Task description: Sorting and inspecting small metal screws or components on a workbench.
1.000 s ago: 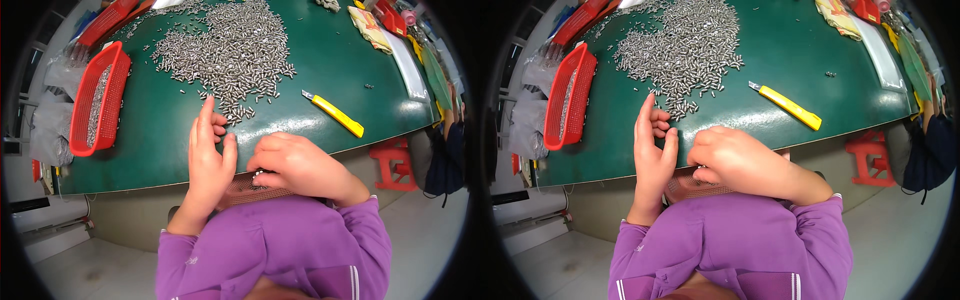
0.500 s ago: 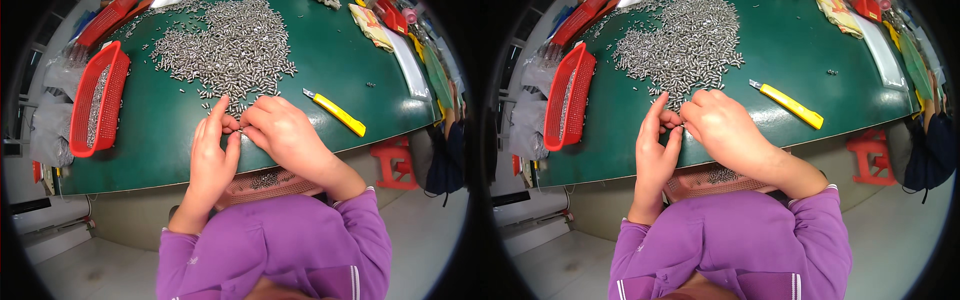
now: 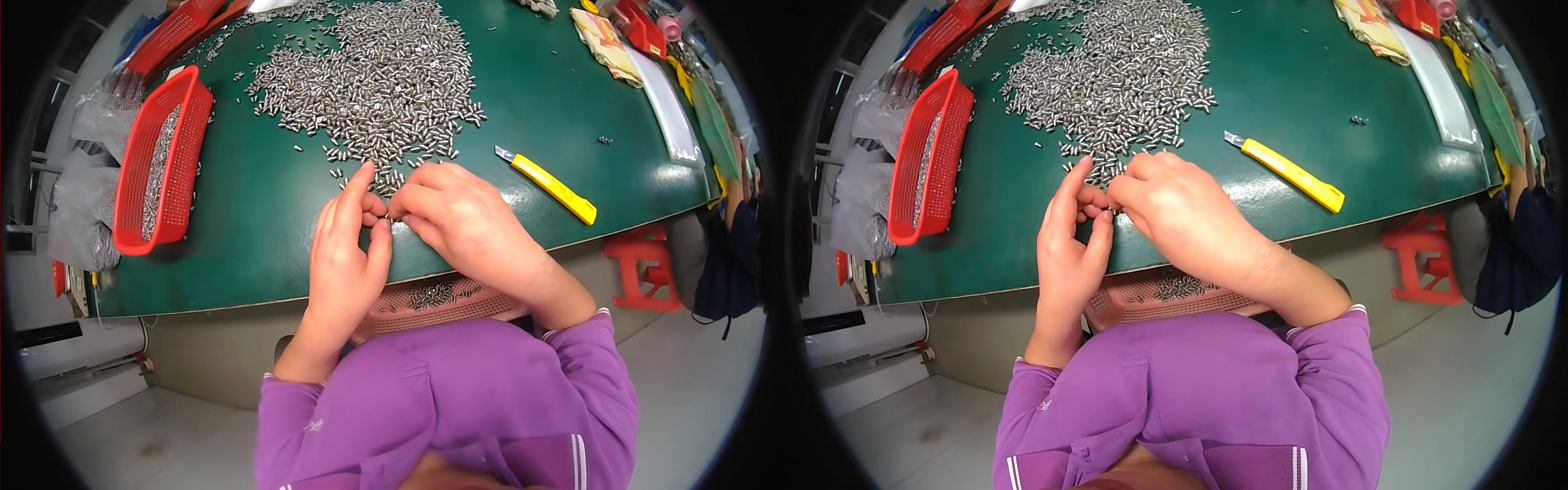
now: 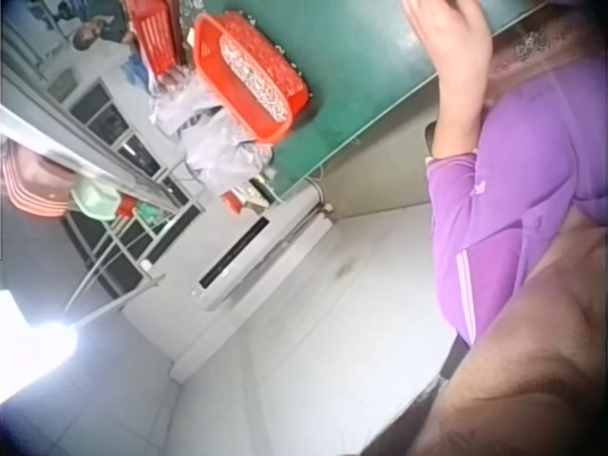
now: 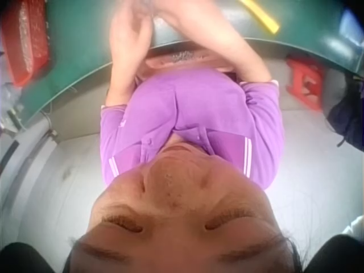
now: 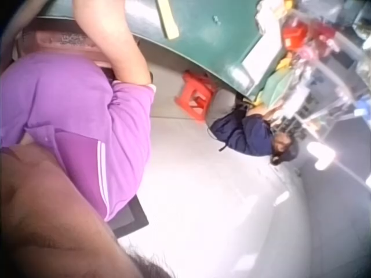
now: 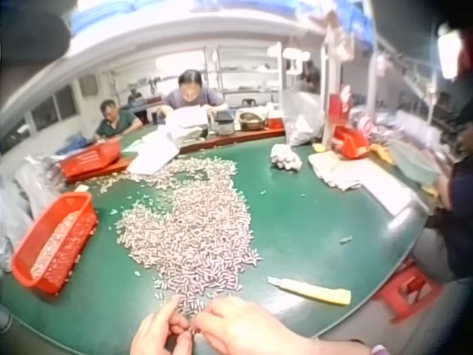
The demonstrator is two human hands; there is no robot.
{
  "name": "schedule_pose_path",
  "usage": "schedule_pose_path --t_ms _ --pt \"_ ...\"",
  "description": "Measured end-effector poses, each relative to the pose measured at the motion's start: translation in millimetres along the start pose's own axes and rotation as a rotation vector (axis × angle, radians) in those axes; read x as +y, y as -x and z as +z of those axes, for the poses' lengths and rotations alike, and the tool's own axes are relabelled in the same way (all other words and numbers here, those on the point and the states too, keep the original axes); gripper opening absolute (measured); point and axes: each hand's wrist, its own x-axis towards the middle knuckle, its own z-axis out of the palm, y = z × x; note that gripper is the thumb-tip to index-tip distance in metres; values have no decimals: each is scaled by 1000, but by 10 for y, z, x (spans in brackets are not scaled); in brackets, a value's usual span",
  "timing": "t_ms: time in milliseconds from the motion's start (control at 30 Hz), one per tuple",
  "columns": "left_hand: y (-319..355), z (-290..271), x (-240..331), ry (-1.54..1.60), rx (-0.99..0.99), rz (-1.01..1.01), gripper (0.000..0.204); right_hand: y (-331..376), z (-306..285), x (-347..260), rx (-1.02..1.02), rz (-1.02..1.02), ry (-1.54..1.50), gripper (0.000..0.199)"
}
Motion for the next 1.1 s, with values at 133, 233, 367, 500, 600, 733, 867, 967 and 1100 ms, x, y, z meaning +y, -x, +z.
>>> schedule_pose_path --t_ms 133,233,367,500,600,733,867,967,1100 --pt "7 -13 20 -17 -8 7 63 2 15 8 7 27 -37 15" --pt "-8 -31 23 -23 -15 6 62 17 40 11 48 40 -71 16" --pt "-3 -27 -1 -6 -19 -15 60 22 88 32 99 41 -88 16" --pt "2 -24 1 -3 -27 -35 61 37 96 10 72 31 -22 10" --pt "26 -25 2 -4 -8 -33 63 26 100 -23 63 30 -2 8" --pt "29 -66 47 -23 -42 -71 64 39 126 -21 57 24 12 12" --pt "44 -93 35 -3 -62 -65 65 64 132 -54 60 6 17 17" --pt "46 -89 17 16 -64 -55 64 84 141 -88 67 12 35 19" --pt "57 -80 0 22 -54 -54 64 110 176 -105 73 22 81 20"
